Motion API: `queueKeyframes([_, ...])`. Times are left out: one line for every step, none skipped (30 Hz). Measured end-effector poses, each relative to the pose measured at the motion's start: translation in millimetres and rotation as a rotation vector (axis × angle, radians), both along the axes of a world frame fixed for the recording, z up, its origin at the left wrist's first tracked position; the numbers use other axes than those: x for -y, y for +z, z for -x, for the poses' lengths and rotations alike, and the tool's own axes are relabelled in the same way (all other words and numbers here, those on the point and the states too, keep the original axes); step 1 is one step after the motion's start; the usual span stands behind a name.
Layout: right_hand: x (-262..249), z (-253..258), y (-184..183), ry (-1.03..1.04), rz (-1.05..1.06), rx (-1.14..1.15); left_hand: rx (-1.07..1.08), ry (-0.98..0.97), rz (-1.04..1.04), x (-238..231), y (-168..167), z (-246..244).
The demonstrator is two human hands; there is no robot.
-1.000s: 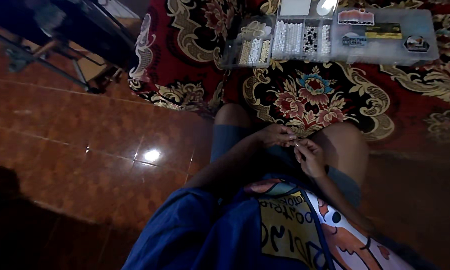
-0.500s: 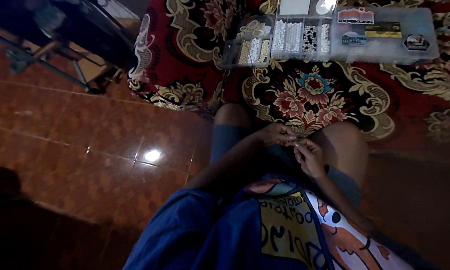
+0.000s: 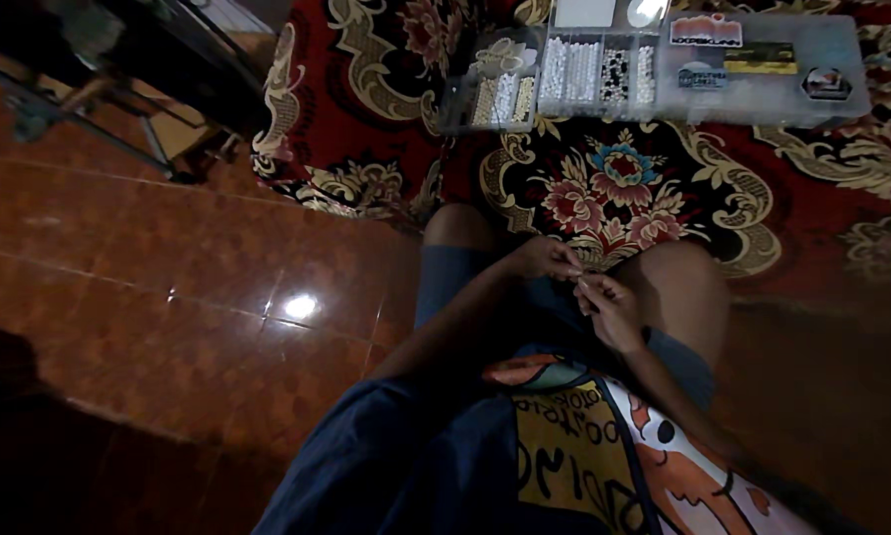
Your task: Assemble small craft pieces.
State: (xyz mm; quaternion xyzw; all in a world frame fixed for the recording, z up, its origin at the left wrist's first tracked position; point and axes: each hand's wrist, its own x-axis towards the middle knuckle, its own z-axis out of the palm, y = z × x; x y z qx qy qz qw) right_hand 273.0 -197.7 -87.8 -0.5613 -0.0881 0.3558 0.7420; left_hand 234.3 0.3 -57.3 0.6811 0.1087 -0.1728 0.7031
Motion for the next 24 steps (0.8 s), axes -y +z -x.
queueKeyframes([0, 0, 0, -0.002, 0.001, -0.002, 0.014, 0.01, -0.01, -1, -3, 0])
queueKeyframes([0, 0, 0, -0.001, 0.004, -0.001, 0.026, 0.017, -0.019, -1, -6, 0])
queueKeyframes([0, 0, 0, 0.004, 0.02, 0.005, 0.031, 0.022, -0.026, -2, -9, 0])
queueKeyframes([-1, 0, 1, 0.012, 0.042, 0.012, 0.038, 0.026, -0.034, -2, -11, 0])
queueKeyframes([-1, 0, 1, 0.018, 0.057, 0.019, 0.055, 0.028, -0.037, -3, -15, 0])
queueKeyframes([-1, 0, 1, 0.022, 0.065, 0.025, 0.07, 0.03, -0.034, -3, -19, -1])
queueKeyframes([-1, 0, 0, 0.024, 0.071, 0.033, 0.079, 0.029, -0.03, -3, -21, -1])
queueKeyframes([-1, 0, 0, 0.026, 0.076, 0.04, 0.079, 0.027, -0.025, -3, -21, -1])
queueKeyframes([-1, 0, 0, 0.025, 0.081, 0.044, 0.082, 0.025, -0.023, -3, -22, -1])
queueKeyframes([-1, 0, 1, 0.025, 0.086, 0.044, 0.091, 0.021, -0.025, -3, -22, -1])
queueKeyframes([-1, 0, 1, 0.023, 0.091, 0.041, 0.097, 0.019, -0.031, -3, -22, 0])
queueKeyframes([-1, 0, 1, 0.022, 0.094, 0.039, 0.1, 0.016, -0.035, -3, -22, 0])
queueKeyframes([-1, 0, 1, 0.019, 0.087, 0.033, 0.102, 0.014, -0.04, -3, -22, 0])
queueKeyframes([-1, 0, 0, 0.019, 0.071, 0.027, 0.107, 0.01, -0.044, -4, -25, -1])
queueKeyframes([0, 0, -1, 0.022, 0.047, 0.02, 0.109, 0.011, -0.048, -4, -26, -1])
queueKeyframes([0, 0, -1, 0.027, 0.027, 0.014, 0.108, 0.013, -0.043, -4, -27, -1])
queueKeyframes([0, 0, -2, 0.028, 0.015, 0.009, 0.107, 0.015, -0.038, -4, -27, -1])
queueKeyframes([0, 0, -1, 0.027, 0.013, 0.002, 0.107, 0.015, -0.039, -4, -27, -1])
queueKeyframes([0, 0, 0, 0.026, 0.02, 0.0, 0.11, 0.013, -0.05, -4, -25, -1])
queueKeyframes([-1, 1, 1, 0.028, 0.025, 0.001, 0.105, 0.009, -0.058, -4, -23, -1])
queueKeyframes([-1, 1, 1, 0.031, 0.03, 0.007, 0.099, 0.007, -0.063, -3, -21, -1])
queueKeyframes([-1, 1, 1, 0.032, 0.034, 0.014, 0.092, 0.006, -0.067, -3, -19, -1])
queueKeyframes([-1, 1, 1, 0.034, 0.038, 0.02, 0.093, 0.007, -0.072, -3, -17, -1])
queueKeyframes([-1, 1, 1, 0.038, 0.043, 0.022, 0.096, 0.005, -0.076, -3, -17, -1])
